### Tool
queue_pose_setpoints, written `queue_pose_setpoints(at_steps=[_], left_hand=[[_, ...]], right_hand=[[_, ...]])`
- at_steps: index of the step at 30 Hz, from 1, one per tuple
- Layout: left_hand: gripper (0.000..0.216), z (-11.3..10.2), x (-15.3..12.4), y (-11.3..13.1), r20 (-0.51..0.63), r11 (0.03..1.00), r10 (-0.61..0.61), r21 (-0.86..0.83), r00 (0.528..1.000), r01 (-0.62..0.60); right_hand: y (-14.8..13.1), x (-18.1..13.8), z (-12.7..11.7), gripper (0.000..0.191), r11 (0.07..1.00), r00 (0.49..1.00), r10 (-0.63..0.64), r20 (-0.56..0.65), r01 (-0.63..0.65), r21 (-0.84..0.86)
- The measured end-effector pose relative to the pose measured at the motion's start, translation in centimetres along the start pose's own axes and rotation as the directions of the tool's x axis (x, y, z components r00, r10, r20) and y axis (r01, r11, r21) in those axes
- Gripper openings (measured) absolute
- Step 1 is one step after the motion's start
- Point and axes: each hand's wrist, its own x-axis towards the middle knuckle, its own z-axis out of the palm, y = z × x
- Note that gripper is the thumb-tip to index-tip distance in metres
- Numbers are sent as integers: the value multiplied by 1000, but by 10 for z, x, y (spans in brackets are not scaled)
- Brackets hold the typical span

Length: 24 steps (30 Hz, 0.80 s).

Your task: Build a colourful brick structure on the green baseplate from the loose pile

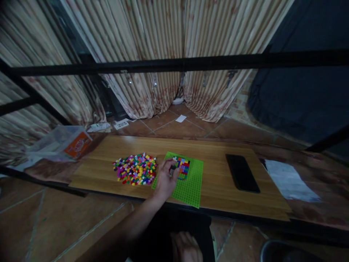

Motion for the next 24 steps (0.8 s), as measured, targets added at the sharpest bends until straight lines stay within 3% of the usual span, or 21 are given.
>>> queue_pose_setpoints(at_steps=[4, 7, 11, 13, 17, 24], left_hand=[[28, -29, -26, -9, 19, 998, 39, 49, 999, -40], [28, -62, -38, -27, -18, 990, -9, 140, 1000, 11], [25, -105, -39, -58, -137, 949, -40, 305, 990, 81], [23, -117, -35, -70, -137, 933, -32, 352, 990, 78], [20, -121, -31, -84, -111, 905, -1, 424, 994, 48], [16, -116, -23, -86, -67, 872, 24, 490, 997, 11]], right_hand=[[3, -2, -1, 30, 999, 998, -46, 30, 46, 6], [5, -2, -1, 29, 998, 998, -57, 31, 57, 3], [6, -2, -1, 27, 997, 997, -80, 19, 80, 0], [5, -1, -2, 27, 997, 997, -74, 32, 74, 0], [5, -1, -3, 26, 998, 997, -64, 47, 65, -2], [5, -2, -2, 26, 998, 995, -64, 76, 66, -20]])
